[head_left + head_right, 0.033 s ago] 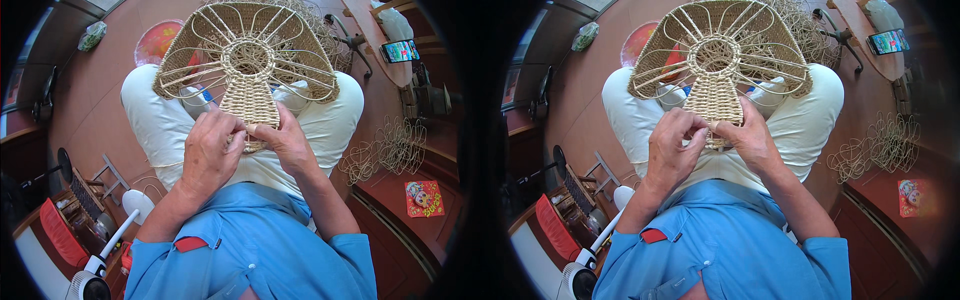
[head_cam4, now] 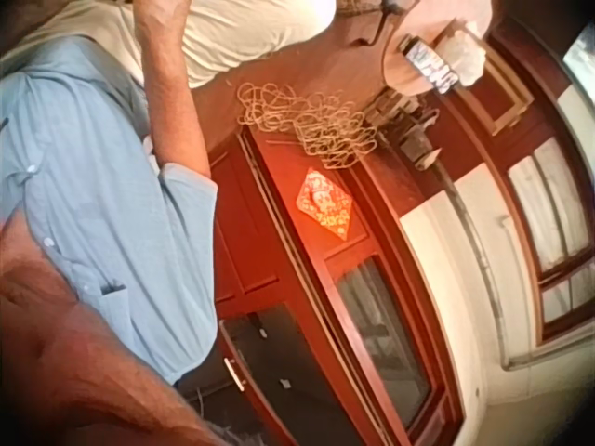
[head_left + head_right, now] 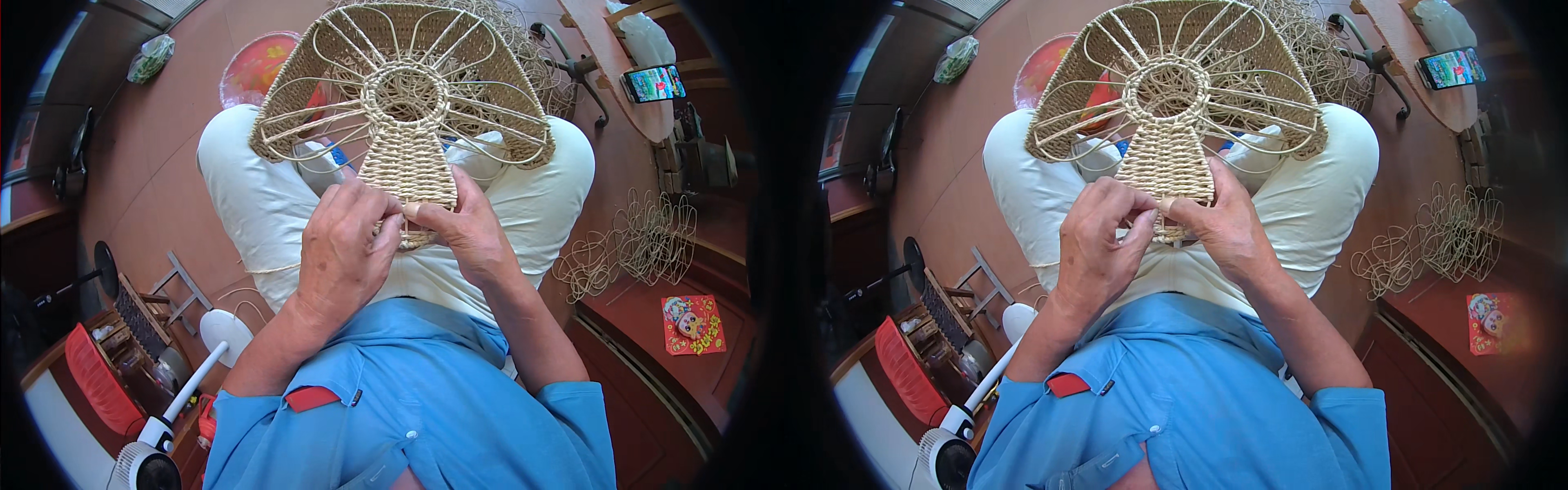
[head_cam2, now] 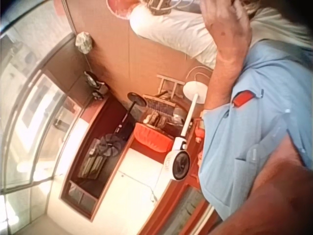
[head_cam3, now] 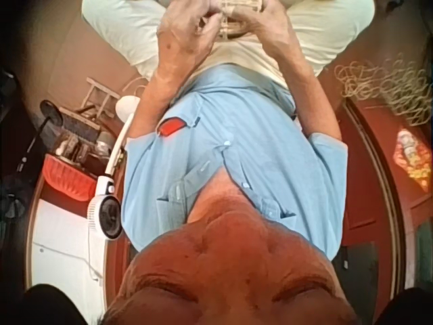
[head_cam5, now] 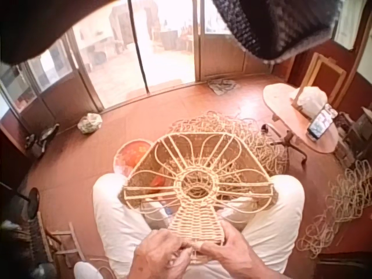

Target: Weaving a structured straw basket or decorative item by hand.

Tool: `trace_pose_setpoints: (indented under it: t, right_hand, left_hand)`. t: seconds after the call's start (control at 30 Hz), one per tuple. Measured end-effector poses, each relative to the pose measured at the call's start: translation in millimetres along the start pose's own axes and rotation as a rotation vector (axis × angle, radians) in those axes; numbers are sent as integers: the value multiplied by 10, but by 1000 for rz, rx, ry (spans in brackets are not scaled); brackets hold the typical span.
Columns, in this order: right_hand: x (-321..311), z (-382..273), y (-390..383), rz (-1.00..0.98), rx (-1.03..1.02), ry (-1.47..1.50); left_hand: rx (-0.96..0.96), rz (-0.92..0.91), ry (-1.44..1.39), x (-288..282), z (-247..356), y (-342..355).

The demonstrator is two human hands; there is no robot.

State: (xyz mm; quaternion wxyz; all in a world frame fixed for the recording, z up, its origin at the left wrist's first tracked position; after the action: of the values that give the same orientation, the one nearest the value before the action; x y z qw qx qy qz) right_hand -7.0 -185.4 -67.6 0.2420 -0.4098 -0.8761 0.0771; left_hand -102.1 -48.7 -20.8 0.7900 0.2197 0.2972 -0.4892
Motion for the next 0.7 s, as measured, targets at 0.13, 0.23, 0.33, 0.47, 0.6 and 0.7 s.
trace_pose_setpoints:
  t: [0.13, 0.23, 0.33, 0.47, 0.6, 0.7]
  right_hand:
    - [-10, -14, -5, 19, 20, -31]
    - [-15, 13, 3, 24, 0, -23]
    - [-5, 16, -2, 20, -12, 2]
    - [-9, -14, -6, 29, 52, -8]
    - [-6, 2, 0, 26, 52, 16]
    - [-19, 37, 1, 56, 58, 32]
  left_hand:
    - [36, 8, 67, 5, 20, -30]
    - [-33, -2, 12, 30, -8, -38]
    - [-54, 12, 9, 56, 4, -35]
    - [-46, 24, 48, 60, 32, -29]
    - [-29, 42, 40, 73, 45, -12]
    - [11, 24, 101, 93, 41, 38]
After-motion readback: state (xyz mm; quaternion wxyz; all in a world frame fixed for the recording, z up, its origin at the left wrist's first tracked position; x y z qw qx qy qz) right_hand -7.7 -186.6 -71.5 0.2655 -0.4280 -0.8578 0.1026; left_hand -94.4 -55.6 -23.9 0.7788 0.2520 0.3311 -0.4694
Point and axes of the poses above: each hand's wrist, its own y-axis towards the middle knuckle, its own x-axis out of the palm, z = x × y, the point moved 4 cm from there along y, towards the middle knuckle, and after that the axes turned 9 degrees about -x, right-handed, at the moved point
